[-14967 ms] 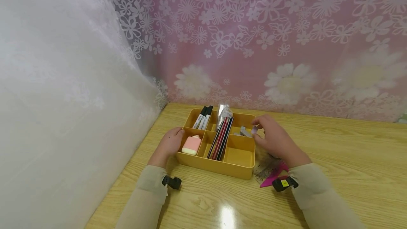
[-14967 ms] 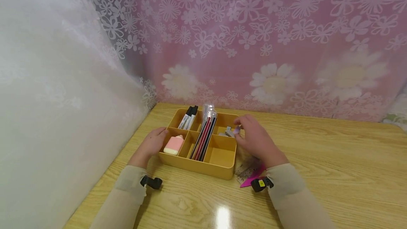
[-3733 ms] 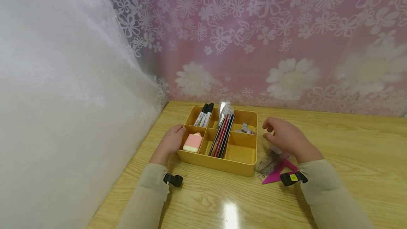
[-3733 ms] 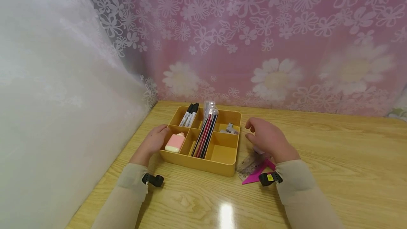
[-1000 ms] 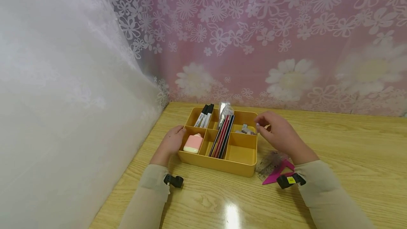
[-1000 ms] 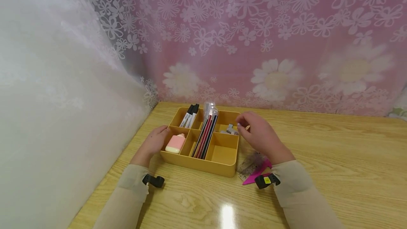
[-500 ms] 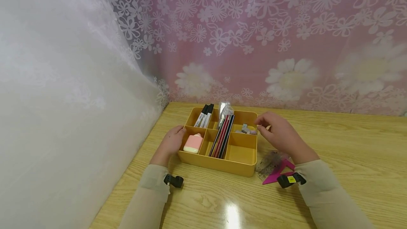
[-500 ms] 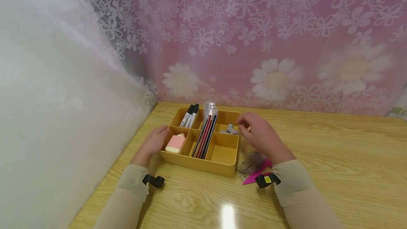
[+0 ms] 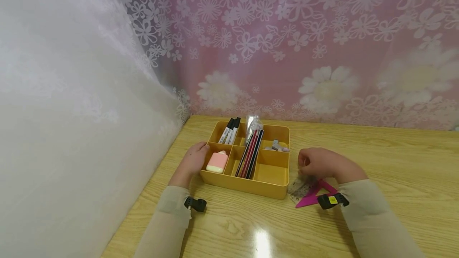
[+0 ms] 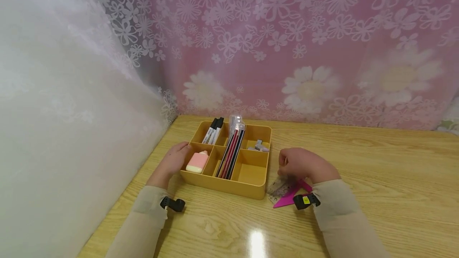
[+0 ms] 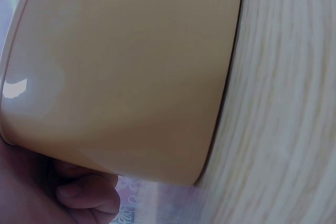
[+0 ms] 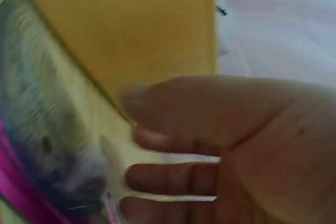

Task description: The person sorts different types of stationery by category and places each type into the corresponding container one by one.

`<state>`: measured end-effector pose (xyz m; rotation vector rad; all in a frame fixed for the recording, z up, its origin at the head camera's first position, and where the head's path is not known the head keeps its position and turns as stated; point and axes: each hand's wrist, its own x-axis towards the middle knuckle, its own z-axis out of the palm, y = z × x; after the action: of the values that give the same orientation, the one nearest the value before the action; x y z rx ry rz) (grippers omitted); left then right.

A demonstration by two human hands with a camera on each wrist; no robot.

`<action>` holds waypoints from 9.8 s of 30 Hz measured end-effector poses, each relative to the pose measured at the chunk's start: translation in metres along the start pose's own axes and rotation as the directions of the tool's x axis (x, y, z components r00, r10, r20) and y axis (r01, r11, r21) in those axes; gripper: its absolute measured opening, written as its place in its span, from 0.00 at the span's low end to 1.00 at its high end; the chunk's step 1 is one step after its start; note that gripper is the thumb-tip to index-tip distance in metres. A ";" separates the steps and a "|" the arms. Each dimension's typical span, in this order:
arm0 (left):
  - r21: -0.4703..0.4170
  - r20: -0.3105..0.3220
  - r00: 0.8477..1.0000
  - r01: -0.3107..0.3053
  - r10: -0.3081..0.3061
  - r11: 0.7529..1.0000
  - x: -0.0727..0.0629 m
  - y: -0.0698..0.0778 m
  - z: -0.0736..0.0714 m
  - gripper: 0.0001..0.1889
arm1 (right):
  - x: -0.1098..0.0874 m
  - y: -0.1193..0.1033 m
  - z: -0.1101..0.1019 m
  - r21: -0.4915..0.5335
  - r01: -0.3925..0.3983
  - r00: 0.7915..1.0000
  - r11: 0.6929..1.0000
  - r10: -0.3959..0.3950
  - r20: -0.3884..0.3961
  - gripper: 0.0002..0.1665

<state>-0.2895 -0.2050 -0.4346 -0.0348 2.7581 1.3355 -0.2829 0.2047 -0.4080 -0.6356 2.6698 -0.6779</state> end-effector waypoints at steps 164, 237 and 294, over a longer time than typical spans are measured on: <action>-0.059 0.010 1.000 0.002 -0.001 0.998 0.000 -0.001 -0.001 0.28 | -0.008 0.022 -0.003 0.042 -0.110 0.993 0.993 0.108 0.058 0.07; -0.073 0.015 1.000 -0.005 0.006 0.997 0.002 -0.006 -0.001 0.27 | -0.022 -0.018 -0.026 -0.021 0.160 0.962 0.987 -0.161 -0.220 0.13; -0.100 0.032 0.999 0.013 -0.010 0.995 0.004 -0.005 -0.001 0.28 | -0.060 0.011 0.016 -0.295 0.175 0.984 0.939 -0.170 0.041 0.20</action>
<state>-0.2932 -0.2085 -0.4386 -0.0349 2.6591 1.4573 -0.2291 0.2365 -0.4154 -0.9591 2.7477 -0.3095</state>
